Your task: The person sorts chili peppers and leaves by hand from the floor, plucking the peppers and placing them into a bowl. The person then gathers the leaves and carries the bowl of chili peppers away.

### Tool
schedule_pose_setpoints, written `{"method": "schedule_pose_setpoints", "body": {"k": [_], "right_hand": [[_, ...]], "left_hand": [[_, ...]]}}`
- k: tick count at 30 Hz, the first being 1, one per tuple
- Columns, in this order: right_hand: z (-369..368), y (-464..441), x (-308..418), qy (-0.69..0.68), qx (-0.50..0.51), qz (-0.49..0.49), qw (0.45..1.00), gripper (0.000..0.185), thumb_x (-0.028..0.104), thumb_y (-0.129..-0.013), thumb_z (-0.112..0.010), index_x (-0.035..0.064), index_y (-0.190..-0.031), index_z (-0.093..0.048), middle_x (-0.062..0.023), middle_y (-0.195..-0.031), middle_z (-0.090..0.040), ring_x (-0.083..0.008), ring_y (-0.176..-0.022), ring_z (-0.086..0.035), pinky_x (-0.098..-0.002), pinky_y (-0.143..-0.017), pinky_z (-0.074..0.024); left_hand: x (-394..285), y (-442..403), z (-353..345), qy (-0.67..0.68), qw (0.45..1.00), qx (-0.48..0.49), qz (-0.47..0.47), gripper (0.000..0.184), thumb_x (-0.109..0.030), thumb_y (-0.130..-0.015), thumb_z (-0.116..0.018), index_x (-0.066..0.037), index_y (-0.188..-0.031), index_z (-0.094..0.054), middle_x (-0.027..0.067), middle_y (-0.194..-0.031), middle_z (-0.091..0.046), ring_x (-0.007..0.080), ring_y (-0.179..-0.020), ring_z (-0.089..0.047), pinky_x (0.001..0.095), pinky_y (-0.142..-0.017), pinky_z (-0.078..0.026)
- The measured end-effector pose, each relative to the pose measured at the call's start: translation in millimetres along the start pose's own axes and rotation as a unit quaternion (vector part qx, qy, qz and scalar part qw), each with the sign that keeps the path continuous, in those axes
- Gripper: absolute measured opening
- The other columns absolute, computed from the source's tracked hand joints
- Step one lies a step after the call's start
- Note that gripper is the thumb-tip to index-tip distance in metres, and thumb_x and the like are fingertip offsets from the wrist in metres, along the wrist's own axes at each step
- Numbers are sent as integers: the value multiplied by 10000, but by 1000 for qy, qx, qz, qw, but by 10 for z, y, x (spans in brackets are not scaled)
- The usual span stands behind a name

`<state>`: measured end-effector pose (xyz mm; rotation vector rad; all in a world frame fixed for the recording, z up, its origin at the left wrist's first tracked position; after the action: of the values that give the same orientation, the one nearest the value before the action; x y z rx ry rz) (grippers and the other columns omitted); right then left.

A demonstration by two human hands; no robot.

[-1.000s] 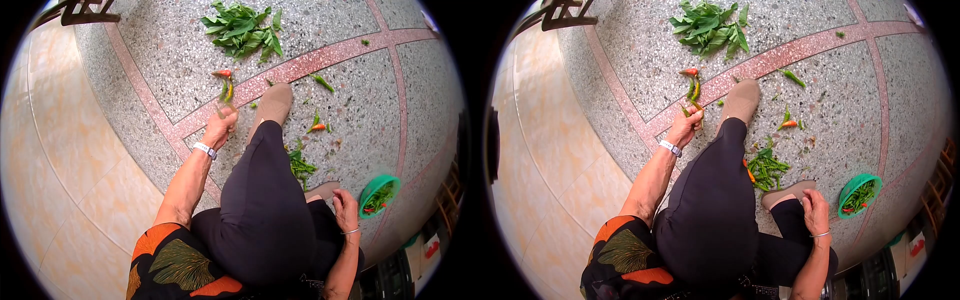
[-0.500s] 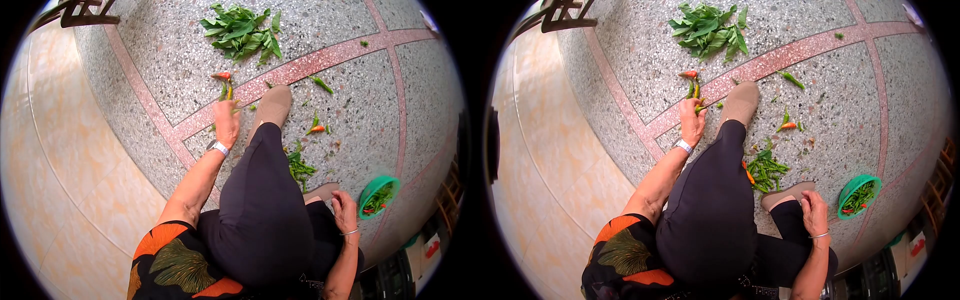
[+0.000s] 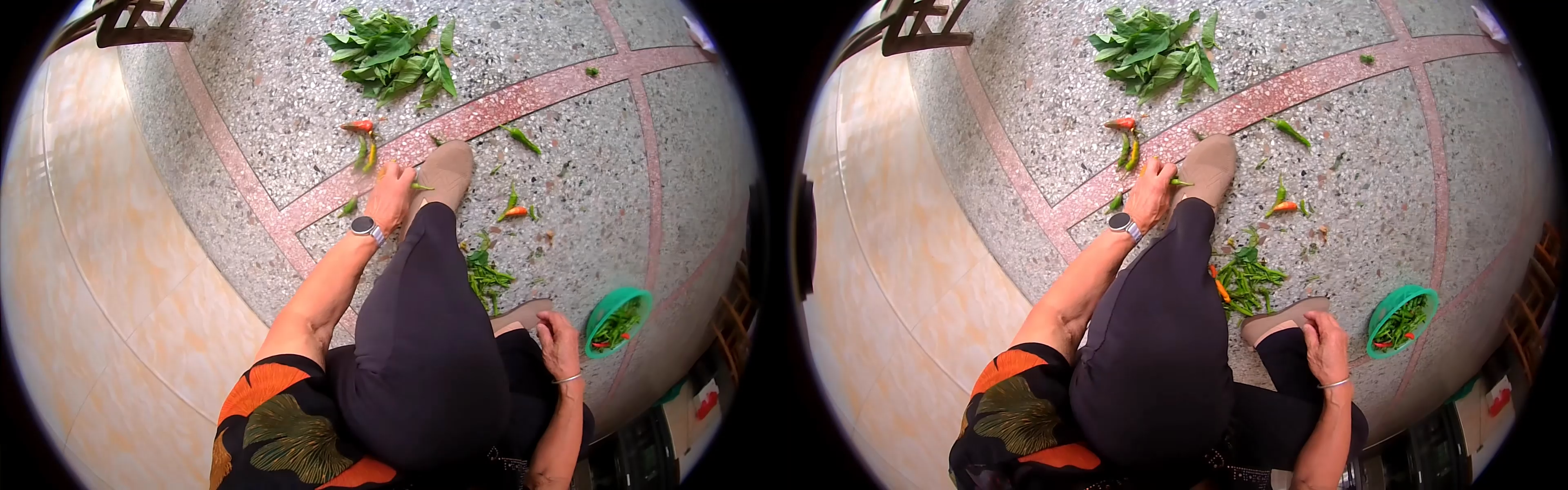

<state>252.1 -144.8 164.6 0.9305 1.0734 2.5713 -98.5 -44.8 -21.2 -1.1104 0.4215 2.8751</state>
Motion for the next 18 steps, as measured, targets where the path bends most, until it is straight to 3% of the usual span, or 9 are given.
{"method": "schedule_pose_setpoints", "body": {"k": [3,6,7,8,9,10,11,14,18], "right_hand": [[31,3,24,0,-6,7,1000,170,-13,-843,-589,-32,-1010,-609,-176,-864,-602,-295,-782,-624,-344,-715,-493],[40,31,-23,-4,-18,15,1000,164,-8,-842,-592,-29,-1005,-610,-182,-860,-603,-307,-778,-623,-356,-709,-493],[41,50,-42,-5,-21,18,1000,162,-6,-842,-593,-28,-1002,-611,-184,-858,-603,-312,-777,-623,-361,-707,-493],[42,62,-45,-1,-21,18,1000,158,-5,-843,-594,-27,-999,-611,-184,-856,-604,-316,-775,-622,-365,-704,-493],[43,69,-38,4,-18,19,1000,155,-4,-843,-594,-25,-995,-611,-185,-853,-605,-320,-774,-622,-369,-702,-493],[42,73,-29,9,-16,20,1000,151,-3,-843,-595,-24,-992,-612,-185,-850,-606,-324,-773,-622,-373,-699,-493],[33,80,-32,7,-14,19,1000,148,-2,-844,-595,-23,-990,-612,-184,-847,-606,-326,-771,-622,-375,-697,-492],[31,103,-57,4,-18,20,1000,144,1,-846,-595,-20,-988,-612,-184,-843,-607,-329,-767,-622,-377,-692,-492],[41,131,-91,-12,-27,11,1000,149,2,-848,-596,-20,-994,-613,-188,-849,-610,-329,-770,-625,-371,-689,-493]], "left_hand": [[14,-16,25,9,999,-41,-11,185,-27,-828,-550,-44,-996,-473,223,-941,-499,424,-846,-548,471,-712,-456],[137,72,224,115,992,-47,38,227,-35,-807,-553,-48,-1019,-474,221,-891,-544,439,-805,-558,500,-686,-460],[166,69,357,112,984,-128,58,183,-62,-821,-555,-64,-991,-486,210,-843,-580,429,-760,-574,498,-656,-455],[298,51,450,109,980,-117,122,131,-69,-829,-543,-63,-957,-513,203,-864,-595,418,-771,-577,479,-664,-462],[409,50,581,109,973,-140,145,92,-58,-825,-538,-62,-917,-535,199,-829,-602,380,-746,-593,463,-655,-468],[538,25,698,121,966,-166,156,70,-19,-823,-503,-57,-879,-524,82,-693,-535,145,-626,-503,311,-562,-426],[735,-7,788,150,954,-203,163,84,-11,-808,-478,-49,-862,-530,50,-674,-512,121,-644,-483,283,-575,-411],[954,-176,1106,129,939,-256,189,67,-37,-806,-476,-39,-831,-538,73,-685,-522,147,-653,-487,309,-617,-439],[1169,-432,1181,16,948,-257,189,122,-55,-796,-456,-33,-829,-571,135,-713,-595,252,-672,-571,356,-656,-464]]}}
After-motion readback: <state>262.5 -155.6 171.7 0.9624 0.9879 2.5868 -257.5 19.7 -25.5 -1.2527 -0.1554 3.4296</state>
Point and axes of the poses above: each hand's wrist, its own y-axis away from the middle knuckle, its own z-axis out of the back of the hand, x = y × z, the point moved 6 cm from there along -y, towards the middle knuckle
